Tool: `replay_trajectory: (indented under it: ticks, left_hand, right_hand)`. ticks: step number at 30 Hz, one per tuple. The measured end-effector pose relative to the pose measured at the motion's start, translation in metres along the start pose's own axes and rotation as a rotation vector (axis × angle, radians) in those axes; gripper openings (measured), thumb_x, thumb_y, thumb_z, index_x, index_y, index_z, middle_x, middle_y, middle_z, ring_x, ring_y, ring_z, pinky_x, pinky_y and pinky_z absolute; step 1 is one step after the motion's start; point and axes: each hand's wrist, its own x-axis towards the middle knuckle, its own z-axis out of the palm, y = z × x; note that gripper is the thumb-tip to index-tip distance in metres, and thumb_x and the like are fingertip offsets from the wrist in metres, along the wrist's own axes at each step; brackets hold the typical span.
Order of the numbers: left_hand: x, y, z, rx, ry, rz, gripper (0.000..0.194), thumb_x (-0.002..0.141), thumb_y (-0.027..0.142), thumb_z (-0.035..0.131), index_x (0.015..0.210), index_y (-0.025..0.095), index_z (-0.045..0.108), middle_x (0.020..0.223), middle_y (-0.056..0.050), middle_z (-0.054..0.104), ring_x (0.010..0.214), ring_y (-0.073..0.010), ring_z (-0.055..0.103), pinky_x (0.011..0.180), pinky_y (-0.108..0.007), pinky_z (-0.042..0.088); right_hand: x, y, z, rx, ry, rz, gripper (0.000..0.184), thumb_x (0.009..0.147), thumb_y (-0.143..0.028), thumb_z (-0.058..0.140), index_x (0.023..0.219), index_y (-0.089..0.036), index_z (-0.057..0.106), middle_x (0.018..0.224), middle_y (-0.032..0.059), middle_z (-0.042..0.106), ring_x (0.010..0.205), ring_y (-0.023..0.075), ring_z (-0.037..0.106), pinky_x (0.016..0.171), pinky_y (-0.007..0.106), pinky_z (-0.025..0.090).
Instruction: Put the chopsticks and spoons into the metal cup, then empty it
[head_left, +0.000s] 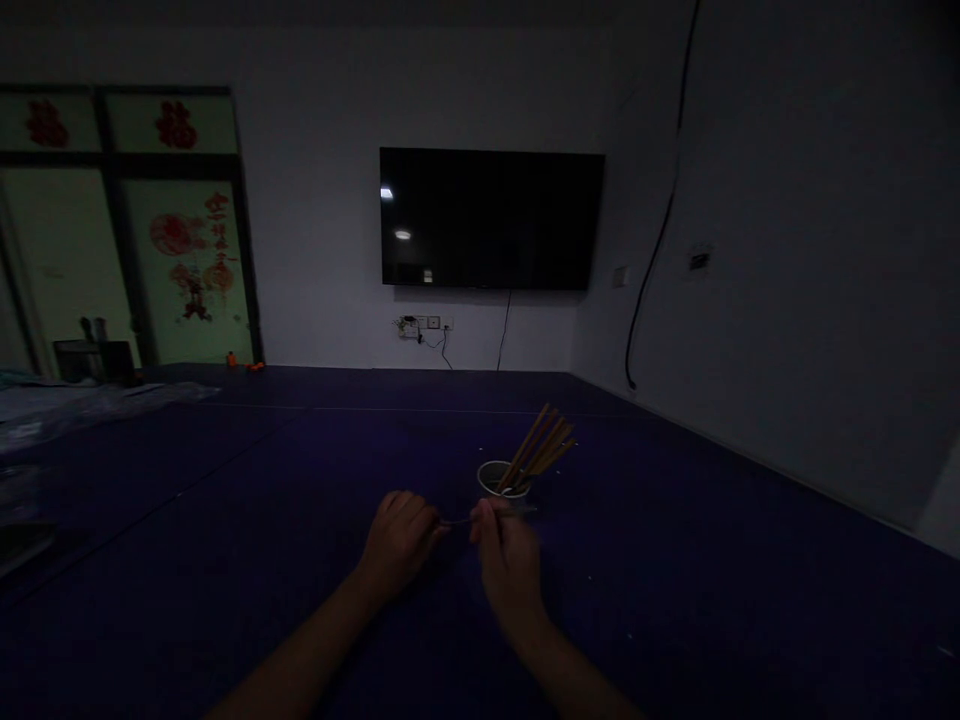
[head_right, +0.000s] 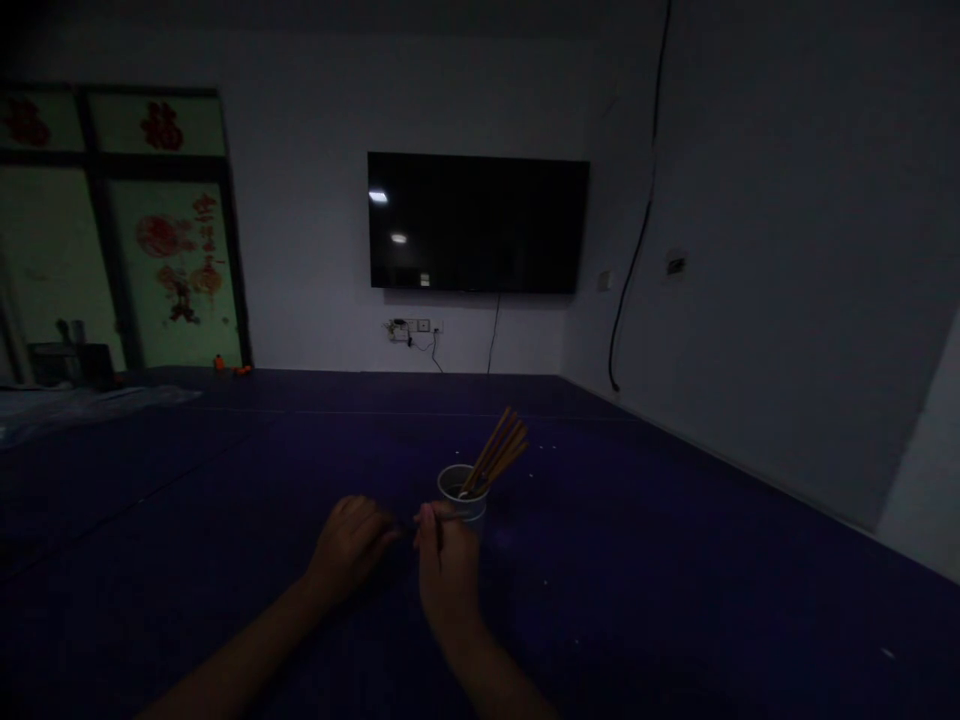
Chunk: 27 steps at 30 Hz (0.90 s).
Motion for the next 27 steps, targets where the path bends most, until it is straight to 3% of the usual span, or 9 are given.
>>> replay_trajectory:
  ticks: [4,9,18,27]
  left_hand:
    - [0.000,-0.001,-0.001,-0.022,0.013,-0.153,0.037,0.088,0.047,0.039,0.106,0.020,0.056,0.093,-0.008,0.063,0.089,-0.0207,0.054,0.079,-0.035,0.039]
    - [0.000,-0.001,0.002,-0.023,-0.008,-0.197,0.032,0.090,0.040,0.035,0.101,0.019,0.058,0.093,-0.008,0.064,0.089,-0.0203,0.055,0.080,-0.035,0.039]
    - [0.001,0.001,0.003,-0.061,-0.089,-0.199,0.029,0.090,0.034,0.034,0.090,0.019,0.059,0.088,-0.007,0.065,0.086,-0.0193,0.054,0.080,-0.037,0.039]
    - [0.001,0.002,0.004,-0.092,-0.120,-0.164,0.032,0.091,0.034,0.032,0.085,0.019,0.060,0.083,-0.007,0.064,0.081,-0.0178,0.054,0.076,-0.034,0.039]
  right_hand:
    - [0.002,-0.002,-0.015,-0.145,0.163,-0.213,0.051,0.091,-0.053,0.025,0.064,-0.021,0.054,0.057,0.0017,0.056,0.055,0.0140,0.053,0.055,0.025,0.042]
    - [0.017,0.008,-0.025,-0.324,0.273,-0.337,0.046,0.092,-0.048,0.031,0.074,-0.019,0.062,0.070,0.0064,0.065,0.067,0.0160,0.061,0.067,0.027,0.046]
    - [0.027,0.020,-0.017,-0.649,0.085,-0.182,0.058,0.095,-0.048,0.019,0.086,-0.017,0.067,0.084,0.0088,0.070,0.068,0.0152,0.064,0.062,0.023,0.041]
    - [0.030,0.017,-0.020,-0.771,-0.028,-0.067,0.053,0.096,-0.045,0.020,0.092,-0.018,0.066,0.082,0.0085,0.070,0.067,0.0157,0.064,0.058,0.023,0.037]
